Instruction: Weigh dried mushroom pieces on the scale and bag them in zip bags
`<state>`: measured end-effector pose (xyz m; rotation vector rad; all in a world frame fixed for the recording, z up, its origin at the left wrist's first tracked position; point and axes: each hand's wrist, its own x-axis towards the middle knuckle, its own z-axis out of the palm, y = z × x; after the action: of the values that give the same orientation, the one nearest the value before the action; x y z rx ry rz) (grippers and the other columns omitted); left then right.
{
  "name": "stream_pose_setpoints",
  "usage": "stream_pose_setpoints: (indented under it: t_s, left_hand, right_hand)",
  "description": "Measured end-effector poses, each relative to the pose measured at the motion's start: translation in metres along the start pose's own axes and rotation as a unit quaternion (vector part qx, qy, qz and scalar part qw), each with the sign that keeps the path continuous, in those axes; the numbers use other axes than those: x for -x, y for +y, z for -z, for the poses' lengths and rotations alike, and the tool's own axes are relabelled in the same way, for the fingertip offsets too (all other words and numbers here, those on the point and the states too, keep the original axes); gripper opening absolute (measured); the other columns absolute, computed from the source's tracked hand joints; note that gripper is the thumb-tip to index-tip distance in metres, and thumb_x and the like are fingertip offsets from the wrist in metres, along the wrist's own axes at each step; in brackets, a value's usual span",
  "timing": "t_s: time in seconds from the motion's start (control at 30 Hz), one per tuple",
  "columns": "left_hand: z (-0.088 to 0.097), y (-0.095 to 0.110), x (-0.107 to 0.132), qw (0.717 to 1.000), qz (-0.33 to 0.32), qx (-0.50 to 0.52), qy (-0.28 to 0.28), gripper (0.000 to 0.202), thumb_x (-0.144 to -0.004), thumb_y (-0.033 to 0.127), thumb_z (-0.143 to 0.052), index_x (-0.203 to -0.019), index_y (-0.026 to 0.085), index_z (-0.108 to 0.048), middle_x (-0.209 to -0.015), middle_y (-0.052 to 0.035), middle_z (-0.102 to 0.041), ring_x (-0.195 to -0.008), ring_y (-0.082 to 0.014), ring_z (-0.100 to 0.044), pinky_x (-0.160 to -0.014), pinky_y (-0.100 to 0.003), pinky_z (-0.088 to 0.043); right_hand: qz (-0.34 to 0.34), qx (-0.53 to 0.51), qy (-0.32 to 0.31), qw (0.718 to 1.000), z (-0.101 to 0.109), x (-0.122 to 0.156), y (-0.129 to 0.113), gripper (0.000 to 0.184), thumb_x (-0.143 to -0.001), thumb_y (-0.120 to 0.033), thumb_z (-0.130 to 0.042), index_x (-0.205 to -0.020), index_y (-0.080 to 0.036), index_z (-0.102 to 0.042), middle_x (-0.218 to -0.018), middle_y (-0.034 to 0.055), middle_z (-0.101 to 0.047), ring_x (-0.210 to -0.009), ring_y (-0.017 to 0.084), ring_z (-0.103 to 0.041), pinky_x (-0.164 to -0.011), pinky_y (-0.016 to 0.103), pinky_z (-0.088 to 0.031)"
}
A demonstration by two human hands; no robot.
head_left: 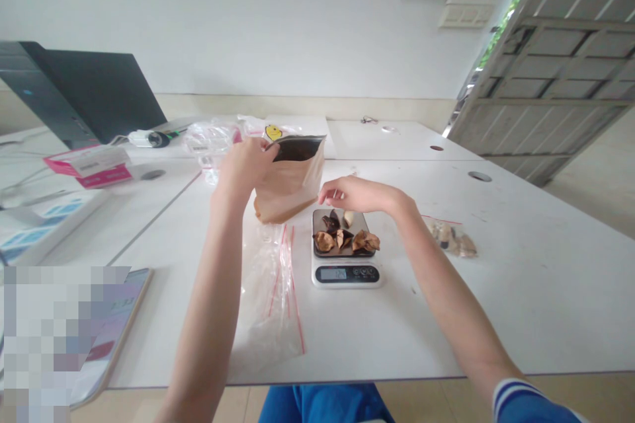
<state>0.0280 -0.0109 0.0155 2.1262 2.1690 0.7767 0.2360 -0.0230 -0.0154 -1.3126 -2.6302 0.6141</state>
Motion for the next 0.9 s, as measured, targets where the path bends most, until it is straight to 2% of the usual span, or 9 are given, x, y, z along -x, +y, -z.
stream_pose_setpoints:
  t_s: [0.13,0.23,0.3,0.33,0.47,0.6,0.77,0.9]
  left_hand:
    - [0.001,0.002,0.004,0.997,-0.058,-0.045,-0.03,0.037,-0.086,0.034,-0.034,-0.097,0.019,-0.066,-0.108,-0.012,-0.067,-0.103,-0.0301,-0.059,-0.083,-0.037,-0.044]
    - [0.001,0.006,0.009,0.988,-0.116,-0.082,-0.053,0.031,-0.085,0.029,-0.04,-0.105,0.02,-0.063,-0.119,-0.0099,-0.062,-0.112,-0.0281,-0.055,-0.09,-0.034,-0.04]
    - [0.002,0.009,0.014,0.985,-0.129,-0.085,-0.071,0.032,-0.085,0.031,-0.043,-0.109,0.019,-0.06,-0.12,-0.01,-0.061,-0.111,-0.0276,-0.056,-0.09,-0.033,-0.04]
    - [0.003,0.01,0.016,0.984,-0.133,-0.083,-0.082,0.033,-0.085,0.033,-0.043,-0.11,0.019,-0.059,-0.117,-0.0105,-0.062,-0.109,-0.0274,-0.057,-0.088,-0.033,-0.04]
    - [0.009,0.016,0.025,0.976,-0.146,-0.055,-0.15,0.031,-0.085,0.038,-0.042,-0.106,0.02,-0.056,-0.109,-0.009,-0.065,-0.093,-0.0244,-0.062,-0.076,-0.03,-0.043]
    - [0.014,0.024,0.037,0.961,-0.155,-0.06,-0.22,0.029,-0.084,0.033,-0.044,-0.109,0.021,-0.052,-0.104,-0.0079,-0.067,-0.081,-0.0212,-0.064,-0.065,-0.027,-0.041]
    - [0.012,0.034,0.05,0.947,-0.208,-0.08,-0.23,0.023,-0.082,0.02,-0.044,-0.102,0.019,-0.054,-0.102,-0.0101,-0.067,-0.087,-0.0228,-0.063,-0.065,-0.028,-0.04]
    - [0.01,0.039,0.057,0.939,-0.228,-0.108,-0.233,0.02,-0.079,0.012,-0.041,-0.095,0.016,-0.054,-0.092,-0.0119,-0.066,-0.079,-0.0234,-0.063,-0.06,-0.031,-0.037]
  right_hand:
    - [0.032,-0.037,0.122,0.991,0.013,0.015,-0.006,0.022,-0.083,-0.013,-0.044,-0.09,-0.017,-0.065,-0.088,0.0032,-0.067,-0.078,0.013,-0.059,-0.068,0.023,-0.041]
    - [0.072,-0.026,0.227,0.971,0.018,0.023,-0.019,0.025,-0.083,-0.01,-0.04,-0.084,-0.016,-0.064,-0.087,0.0028,-0.064,-0.078,0.013,-0.056,-0.068,0.024,-0.039]
    - [0.098,-0.014,0.272,0.957,0.019,0.026,-0.028,0.027,-0.083,-0.008,-0.038,-0.083,-0.016,-0.064,-0.091,0.0035,-0.063,-0.082,0.013,-0.056,-0.072,0.024,-0.039]
    - [0.106,-0.01,0.275,0.956,0.018,0.026,-0.032,0.028,-0.083,-0.007,-0.037,-0.083,-0.016,-0.064,-0.093,0.0038,-0.063,-0.084,0.013,-0.056,-0.074,0.025,-0.04]
    - [0.095,-0.012,0.188,0.977,0.012,0.019,-0.035,0.034,-0.081,-0.002,-0.037,-0.092,-0.015,-0.067,-0.099,0.0044,-0.067,-0.089,0.013,-0.06,-0.079,0.024,-0.042]
    - [0.068,0.02,0.099,0.993,0.004,0.009,-0.032,0.038,-0.081,-0.003,-0.038,-0.1,-0.018,-0.068,-0.106,0.0043,-0.069,-0.092,0.016,-0.062,-0.08,0.025,-0.044]
    - [0.006,0.082,0.002,0.997,-0.005,0.006,-0.03,0.032,-0.084,-0.006,-0.042,-0.102,-0.015,-0.067,-0.114,0.0108,-0.066,-0.1,0.023,-0.062,-0.084,0.029,-0.044]
    - [0.003,0.101,-0.024,0.995,-0.014,0.003,-0.03,0.027,-0.084,-0.012,-0.048,-0.104,-0.016,-0.066,-0.111,0.0111,-0.068,-0.105,0.025,-0.06,-0.088,0.03,-0.043]
